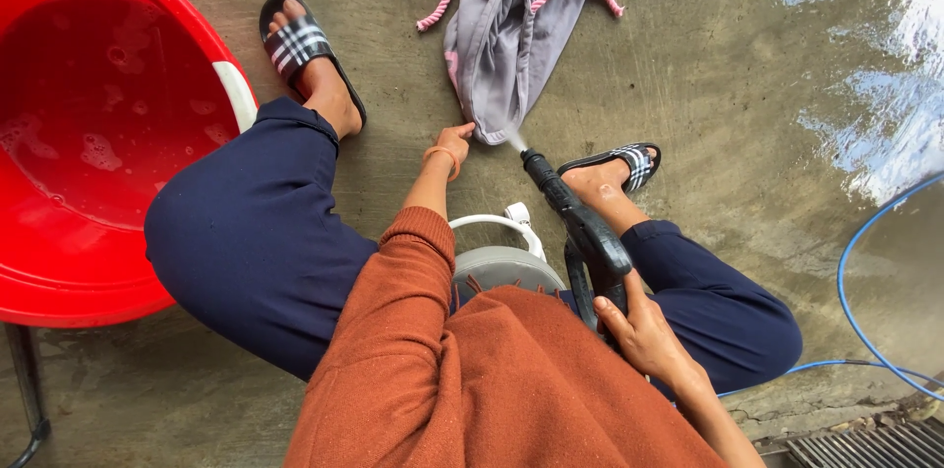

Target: Pressure washing a grey hoodie laid out on a concrete floor using a high-pressure water spray nozzle.

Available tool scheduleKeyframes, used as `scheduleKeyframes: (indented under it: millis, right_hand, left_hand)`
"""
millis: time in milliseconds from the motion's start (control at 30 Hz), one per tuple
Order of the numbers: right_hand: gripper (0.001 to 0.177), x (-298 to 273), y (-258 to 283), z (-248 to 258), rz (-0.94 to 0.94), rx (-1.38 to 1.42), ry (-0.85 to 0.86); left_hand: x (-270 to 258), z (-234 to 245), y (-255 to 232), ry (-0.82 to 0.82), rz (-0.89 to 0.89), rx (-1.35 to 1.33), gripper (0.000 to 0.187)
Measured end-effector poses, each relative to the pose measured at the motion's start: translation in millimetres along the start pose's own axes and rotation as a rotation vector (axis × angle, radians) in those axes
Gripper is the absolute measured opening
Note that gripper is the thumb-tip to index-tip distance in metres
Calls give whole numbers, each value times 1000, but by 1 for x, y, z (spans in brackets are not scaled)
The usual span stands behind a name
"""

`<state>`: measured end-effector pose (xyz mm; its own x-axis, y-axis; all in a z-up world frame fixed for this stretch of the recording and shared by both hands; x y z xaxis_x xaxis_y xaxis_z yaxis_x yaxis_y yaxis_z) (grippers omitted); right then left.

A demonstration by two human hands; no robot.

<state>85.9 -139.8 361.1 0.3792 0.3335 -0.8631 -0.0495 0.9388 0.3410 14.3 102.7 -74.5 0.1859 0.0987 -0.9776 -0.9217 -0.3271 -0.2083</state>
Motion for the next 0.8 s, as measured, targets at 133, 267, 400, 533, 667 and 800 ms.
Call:
scheduleKeyframes:
  millis: [133, 267, 400, 533, 667, 800]
  right_hand:
    - [66, 6, 5, -6, 35, -34, 18]
    - [66, 10, 13, -7, 70, -11, 20]
    - [66, 9, 14, -4, 87, 34, -22]
    - [66, 7, 14, -3, 62, 16, -16]
    - [68, 12, 4, -10, 23, -40, 31]
    - [65, 15, 6, -13, 19, -47, 59]
  left_hand:
    - [-16, 3, -5, -14, -19, 65, 76]
    - [-35, 7, -11, -14, 37, 179, 75]
    - [-39, 6, -11, -8, 43, 203, 78]
    - [-1, -14, 8, 7, -32, 135, 79]
    - [-27, -11, 4, -33, -37, 316, 85]
    - [-24, -12, 7, -93, -45, 507, 85]
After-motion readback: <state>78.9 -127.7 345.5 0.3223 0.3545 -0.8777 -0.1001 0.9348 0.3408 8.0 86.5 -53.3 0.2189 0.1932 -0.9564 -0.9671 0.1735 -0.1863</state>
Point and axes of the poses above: each hand's wrist, its own x-axis towards the middle knuckle, its own z-axis out of the back of the hand, y = z × x, the point moved 10 cm from there along x, towards the middle knuckle, and after that the axes turned 11 degrees about z, right-handed, at the moved point
